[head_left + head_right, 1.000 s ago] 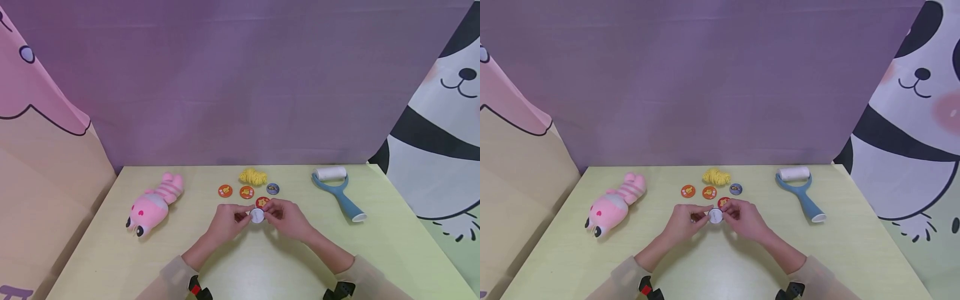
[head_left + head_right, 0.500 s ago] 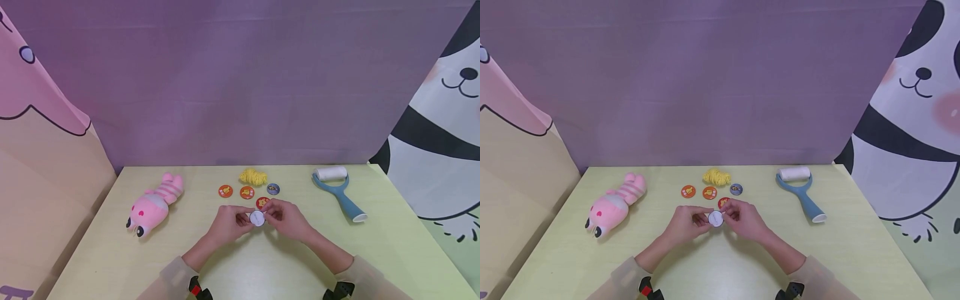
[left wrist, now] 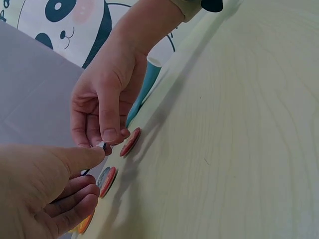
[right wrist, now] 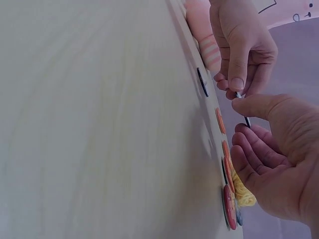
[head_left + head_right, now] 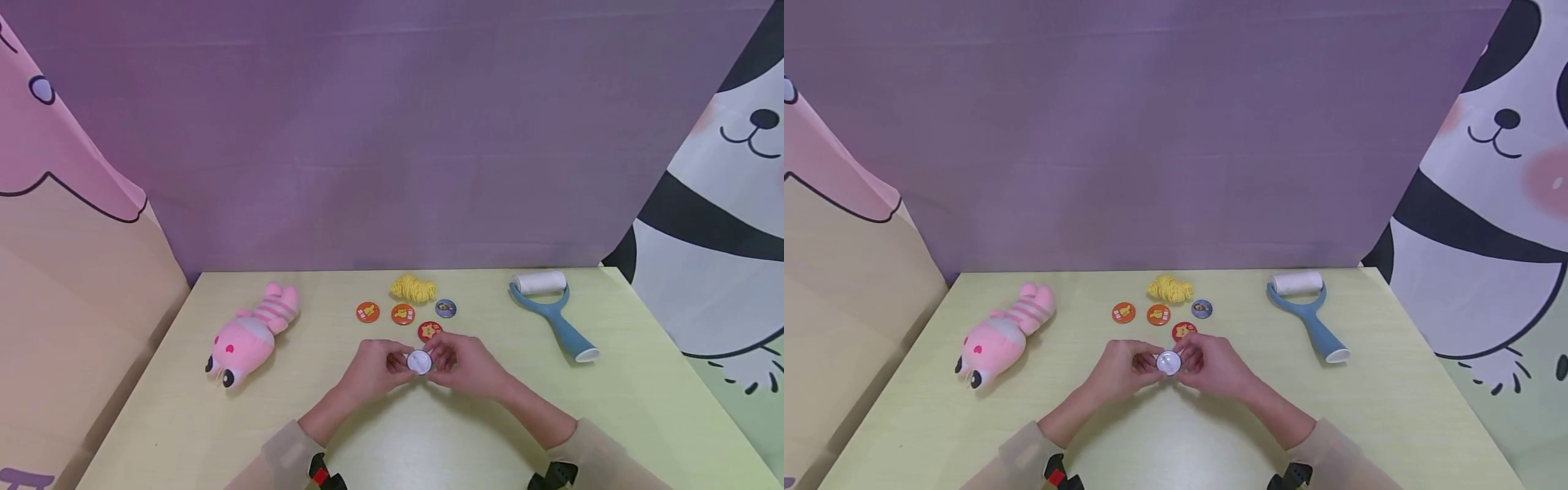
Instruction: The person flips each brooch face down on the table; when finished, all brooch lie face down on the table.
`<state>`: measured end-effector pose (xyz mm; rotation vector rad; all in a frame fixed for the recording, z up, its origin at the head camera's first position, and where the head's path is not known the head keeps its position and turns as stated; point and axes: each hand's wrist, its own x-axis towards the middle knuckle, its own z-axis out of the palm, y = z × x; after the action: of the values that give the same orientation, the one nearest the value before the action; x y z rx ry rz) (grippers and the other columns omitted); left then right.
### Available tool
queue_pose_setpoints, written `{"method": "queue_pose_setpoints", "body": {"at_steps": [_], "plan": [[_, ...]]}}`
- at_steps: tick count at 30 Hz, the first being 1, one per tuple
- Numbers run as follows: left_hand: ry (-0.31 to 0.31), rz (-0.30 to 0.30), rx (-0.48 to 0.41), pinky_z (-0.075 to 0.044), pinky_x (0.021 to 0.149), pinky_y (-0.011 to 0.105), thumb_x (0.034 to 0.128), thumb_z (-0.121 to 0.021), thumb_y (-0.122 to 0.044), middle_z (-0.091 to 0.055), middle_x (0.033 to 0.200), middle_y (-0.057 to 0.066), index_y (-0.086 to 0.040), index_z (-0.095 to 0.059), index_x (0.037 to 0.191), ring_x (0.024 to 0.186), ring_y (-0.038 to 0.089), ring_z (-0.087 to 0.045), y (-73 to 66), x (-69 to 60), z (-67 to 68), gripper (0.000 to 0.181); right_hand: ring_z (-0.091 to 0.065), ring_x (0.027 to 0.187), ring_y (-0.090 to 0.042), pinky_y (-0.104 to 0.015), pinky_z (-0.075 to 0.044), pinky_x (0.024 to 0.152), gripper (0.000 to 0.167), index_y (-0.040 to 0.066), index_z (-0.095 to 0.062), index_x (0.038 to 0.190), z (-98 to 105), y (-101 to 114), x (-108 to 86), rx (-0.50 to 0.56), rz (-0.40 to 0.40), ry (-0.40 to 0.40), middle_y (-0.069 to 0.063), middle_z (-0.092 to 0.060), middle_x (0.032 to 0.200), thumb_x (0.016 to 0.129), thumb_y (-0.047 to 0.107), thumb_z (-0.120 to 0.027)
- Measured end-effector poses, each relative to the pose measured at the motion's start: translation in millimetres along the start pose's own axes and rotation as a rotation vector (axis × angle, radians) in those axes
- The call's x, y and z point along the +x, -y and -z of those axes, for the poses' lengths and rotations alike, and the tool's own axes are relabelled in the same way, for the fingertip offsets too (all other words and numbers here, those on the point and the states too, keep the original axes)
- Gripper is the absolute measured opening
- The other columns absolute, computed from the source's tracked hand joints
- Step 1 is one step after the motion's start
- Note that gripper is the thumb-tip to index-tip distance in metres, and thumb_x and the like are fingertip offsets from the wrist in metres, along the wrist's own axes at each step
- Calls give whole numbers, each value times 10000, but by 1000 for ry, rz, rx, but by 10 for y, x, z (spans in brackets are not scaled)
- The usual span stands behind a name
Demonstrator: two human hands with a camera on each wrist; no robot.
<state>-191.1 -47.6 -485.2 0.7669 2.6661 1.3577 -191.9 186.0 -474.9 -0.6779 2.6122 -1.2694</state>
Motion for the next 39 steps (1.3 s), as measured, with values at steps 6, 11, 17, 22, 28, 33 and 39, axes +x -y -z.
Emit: {"method": "queue_pose_setpoints", "body": {"at_steps": [6,11,17,22,28,33,39], "plan": [[4,-2,56,-546,679,150,842,-917,-137,-762,879,26,-37,-827,1105,729,57,-613,11,10,-38,295,-633,768,-97,-211,-578,700,309,125,-733,1089,-9,-28,-2,-52,1,-2,-25,-715,899,837,147,-912],[13,15,90,-516,676,154,849,-912,-133,-745,860,27,-38,-830,1088,738,77,-593,3,18,-67,271,-625,751,-62,-202,-569,696,282,121,-741,1072,-34,-28,10,-90,11,-5,-6,-726,896,844,138,-905],[20,42,189,-427,651,175,880,-889,-167,-668,770,9,-75,-837,1063,716,71,-499,-5,10,-100,211,-625,746,-55,-198,-562,687,264,101,-752,1067,-81,-14,52,-138,27,3,28,-731,899,847,121,-897],[30,73,235,-406,653,182,889,-883,-193,-633,758,-8,-64,-830,1058,712,54,-477,-6,-14,-129,220,-638,745,-78,-199,-554,679,246,85,-759,1042,-119,-10,68,-169,39,4,16,-738,889,838,107,-897],[35,60,271,-409,644,173,891,-880,-183,-661,793,6,-34,-824,1075,719,54,-483,-34,-37,-139,244,-612,742,-82,-185,-534,677,228,94,-771,1017,-161,16,80,-211,23,-6,26,-728,876,832,122,-903],[43,79,269,-429,655,171,886,-883,-168,-694,832,18,-29,-824,1083,740,69,-496,-55,-33,-140,248,-596,770,-107,-179,-527,696,236,96,-762,1034,-190,35,97,-224,-33,12,41,-706,881,847,139,-899],[40,88,269,-448,669,174,872,-896,-163,-675,831,18,-21,-821,1056,751,77,-505,-70,-14,-131,244,-584,774,-114,-182,-520,695,256,78,-746,1037,-181,54,99,-231,-56,13,24,-694,885,841,136,-900]]}}
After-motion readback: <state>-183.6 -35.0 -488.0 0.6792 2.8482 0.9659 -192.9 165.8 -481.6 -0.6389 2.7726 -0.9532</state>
